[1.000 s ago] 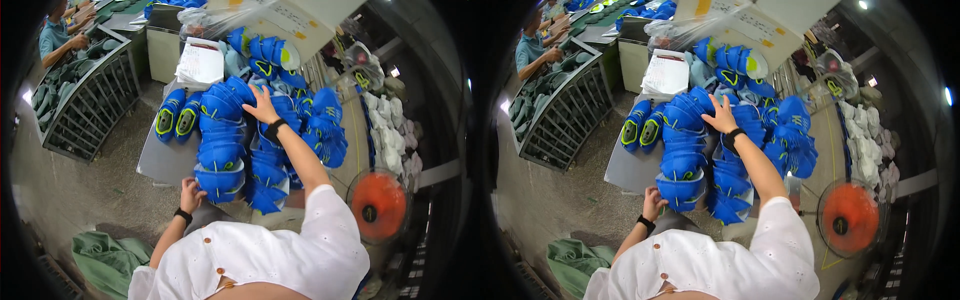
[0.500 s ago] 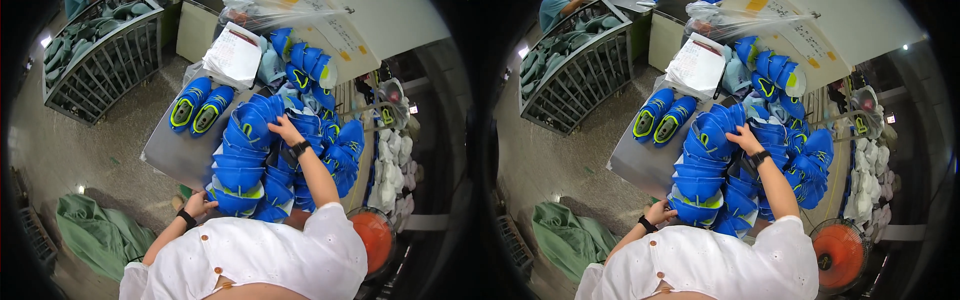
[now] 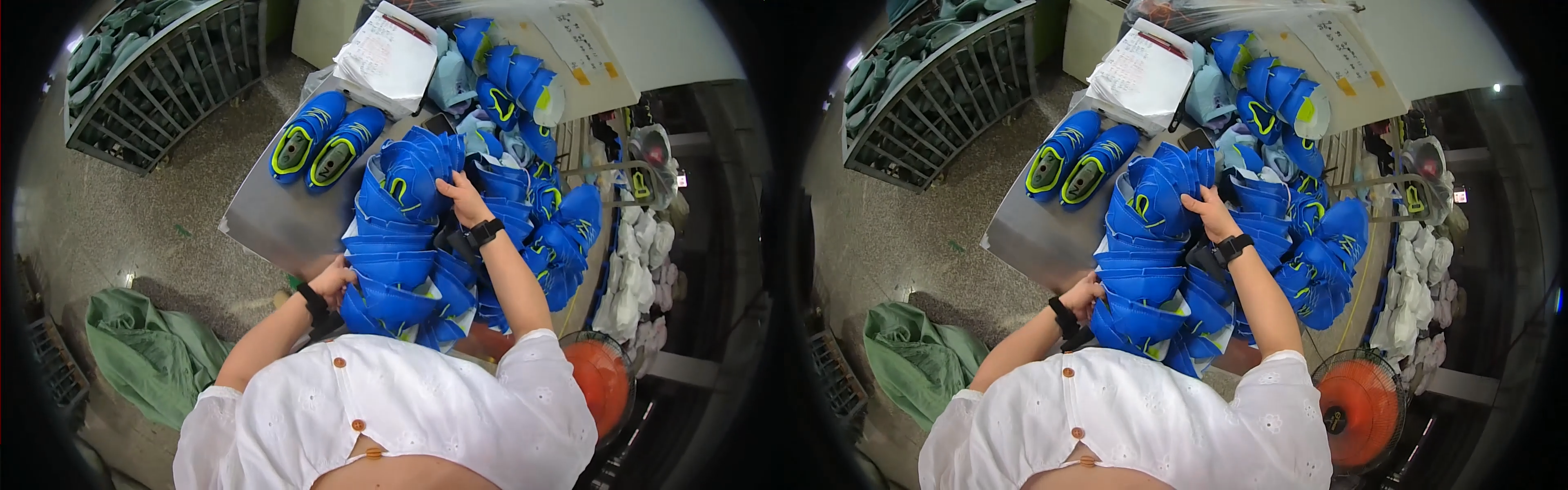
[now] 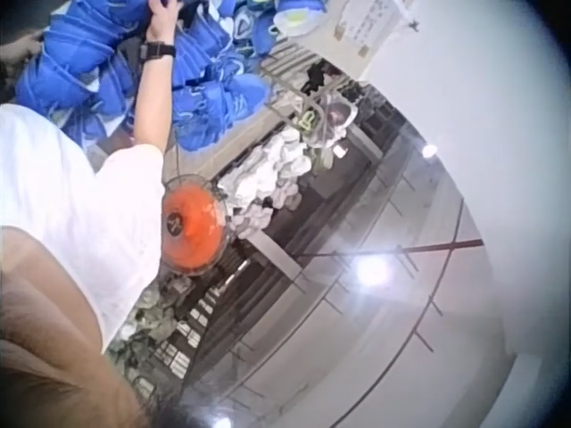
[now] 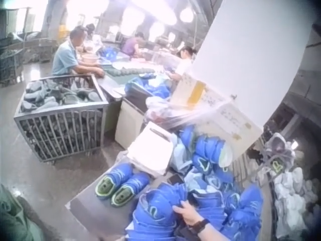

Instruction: The recorder is sorting and organizing blue shoe upper components at a manufacturing station.

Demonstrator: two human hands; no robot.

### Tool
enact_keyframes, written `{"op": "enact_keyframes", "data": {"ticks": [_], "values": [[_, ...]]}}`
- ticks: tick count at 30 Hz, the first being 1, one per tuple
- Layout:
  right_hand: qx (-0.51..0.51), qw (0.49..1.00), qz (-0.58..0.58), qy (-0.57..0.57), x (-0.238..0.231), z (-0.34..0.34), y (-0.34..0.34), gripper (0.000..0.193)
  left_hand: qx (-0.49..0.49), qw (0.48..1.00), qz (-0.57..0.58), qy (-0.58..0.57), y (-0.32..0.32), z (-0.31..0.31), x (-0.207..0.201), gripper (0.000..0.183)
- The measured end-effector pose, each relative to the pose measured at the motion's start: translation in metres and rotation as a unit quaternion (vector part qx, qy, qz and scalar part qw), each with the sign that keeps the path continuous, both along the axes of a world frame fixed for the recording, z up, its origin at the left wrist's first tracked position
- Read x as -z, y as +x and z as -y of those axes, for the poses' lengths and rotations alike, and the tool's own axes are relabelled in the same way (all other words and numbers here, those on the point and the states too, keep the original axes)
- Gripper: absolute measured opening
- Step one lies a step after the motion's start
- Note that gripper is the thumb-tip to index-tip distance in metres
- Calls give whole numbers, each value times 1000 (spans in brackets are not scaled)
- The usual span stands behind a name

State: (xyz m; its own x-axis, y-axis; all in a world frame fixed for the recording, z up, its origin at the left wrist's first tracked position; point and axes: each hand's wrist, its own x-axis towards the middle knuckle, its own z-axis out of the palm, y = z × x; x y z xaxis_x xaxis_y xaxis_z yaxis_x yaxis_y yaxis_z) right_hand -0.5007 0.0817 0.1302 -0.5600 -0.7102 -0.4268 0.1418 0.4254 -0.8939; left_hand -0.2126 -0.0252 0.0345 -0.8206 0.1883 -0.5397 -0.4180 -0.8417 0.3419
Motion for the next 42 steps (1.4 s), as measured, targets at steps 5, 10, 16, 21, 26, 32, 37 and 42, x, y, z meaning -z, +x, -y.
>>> {"op": "enact_keyframes", "data": {"ticks": [5,10,16,21,26,32,37,42], "values": [[54,993,95,-54,-14,-4,10,44,-54,998,0,-40,-12,13,-55,61],[95,934,108,-326,-60,-11,20,46,0,937,-126,-326,-11,94,-171,65],[278,850,15,-448,-129,74,103,65,-32,726,-178,-664,38,161,-233,79],[126,818,52,-559,-81,169,159,73,-111,586,-202,-777,121,232,-224,80],[81,832,70,-544,-60,281,239,73,-68,489,-141,-858,178,304,-230,79],[86,844,124,-515,-62,379,249,72,-77,481,-129,-864,191,391,-212,80],[105,843,151,-506,-58,434,214,71,-66,480,-141,-863,152,439,-207,80],[127,825,196,-515,-46,474,164,71,-13,423,-154,-893,79,481,-215,74]]}}
